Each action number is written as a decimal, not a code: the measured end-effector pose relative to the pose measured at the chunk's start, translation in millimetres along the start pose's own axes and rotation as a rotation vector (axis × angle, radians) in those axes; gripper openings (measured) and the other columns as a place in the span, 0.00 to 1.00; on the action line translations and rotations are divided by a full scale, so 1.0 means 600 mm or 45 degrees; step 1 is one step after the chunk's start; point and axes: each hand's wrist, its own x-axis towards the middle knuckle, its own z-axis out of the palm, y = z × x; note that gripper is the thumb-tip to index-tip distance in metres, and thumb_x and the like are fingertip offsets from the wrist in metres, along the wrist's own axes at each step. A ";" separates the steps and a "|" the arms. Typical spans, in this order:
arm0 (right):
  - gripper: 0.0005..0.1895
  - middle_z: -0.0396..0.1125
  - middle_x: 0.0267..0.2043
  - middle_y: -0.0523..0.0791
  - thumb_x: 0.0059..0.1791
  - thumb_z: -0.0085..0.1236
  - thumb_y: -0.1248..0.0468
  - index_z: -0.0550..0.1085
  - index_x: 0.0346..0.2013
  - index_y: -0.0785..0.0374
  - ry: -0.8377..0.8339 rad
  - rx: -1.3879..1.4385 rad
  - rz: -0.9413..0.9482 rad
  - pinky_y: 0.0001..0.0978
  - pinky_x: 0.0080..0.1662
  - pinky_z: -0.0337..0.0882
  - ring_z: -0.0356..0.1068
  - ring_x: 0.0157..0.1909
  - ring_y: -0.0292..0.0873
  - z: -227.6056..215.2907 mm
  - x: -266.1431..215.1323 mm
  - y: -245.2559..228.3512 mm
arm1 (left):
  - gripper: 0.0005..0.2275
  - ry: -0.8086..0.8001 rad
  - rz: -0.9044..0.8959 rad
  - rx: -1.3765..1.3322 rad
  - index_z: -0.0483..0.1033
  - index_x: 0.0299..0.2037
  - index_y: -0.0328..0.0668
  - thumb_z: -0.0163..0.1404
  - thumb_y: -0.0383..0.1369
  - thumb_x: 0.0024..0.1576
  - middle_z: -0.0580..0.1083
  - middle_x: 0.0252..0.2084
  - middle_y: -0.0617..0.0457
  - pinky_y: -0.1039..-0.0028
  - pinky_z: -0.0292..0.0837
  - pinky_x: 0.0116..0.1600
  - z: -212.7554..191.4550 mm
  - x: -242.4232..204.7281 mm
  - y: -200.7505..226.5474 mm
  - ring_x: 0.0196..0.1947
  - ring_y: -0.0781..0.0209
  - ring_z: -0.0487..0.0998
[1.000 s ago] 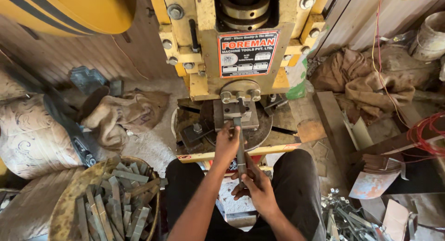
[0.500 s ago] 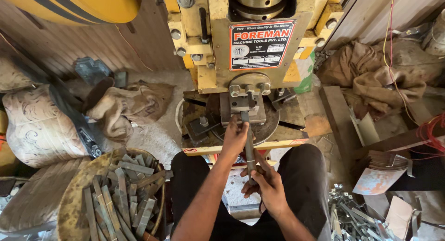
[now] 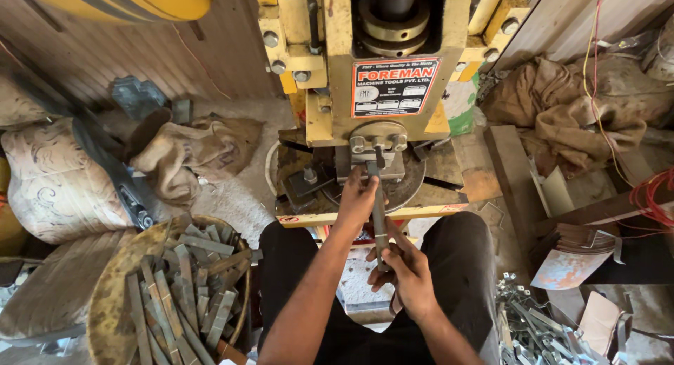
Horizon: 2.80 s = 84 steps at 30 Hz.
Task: The person sits on the floor and repeatedly picks up metal rods from a nearby container. They place each rod into a yellow press machine, operate the lever to press the metal, and then remove the processed rod. This cycle is repeated continuously.
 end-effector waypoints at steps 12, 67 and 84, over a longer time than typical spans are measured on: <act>0.35 0.73 0.39 0.50 0.49 0.51 0.66 0.60 0.72 0.65 0.015 -0.086 0.093 0.35 0.36 0.75 0.75 0.35 0.44 -0.049 0.062 0.060 | 0.15 0.051 0.226 0.426 0.69 0.51 0.32 0.55 0.36 0.63 0.76 0.34 0.44 0.63 0.75 0.38 0.011 -0.076 0.026 0.34 0.50 0.79; 0.19 0.76 0.43 0.50 0.54 0.52 0.61 0.74 0.56 0.71 -0.591 -0.556 -0.031 0.35 0.52 0.73 0.75 0.48 0.43 0.014 0.034 0.145 | 0.27 0.281 0.044 -0.996 0.66 0.41 0.41 0.42 0.61 0.69 0.65 0.27 0.52 0.75 0.58 0.20 -0.339 -0.377 0.123 0.15 0.66 0.61; 0.28 0.56 0.19 0.40 0.56 0.44 0.63 0.59 0.71 0.65 -0.015 -0.068 0.010 0.26 0.18 0.56 0.52 0.14 0.32 -0.109 0.024 0.088 | 0.21 -0.044 0.082 -0.012 0.61 0.67 0.37 0.48 0.29 0.63 0.76 0.45 0.52 0.78 0.77 0.41 0.007 -0.149 0.008 0.38 0.69 0.79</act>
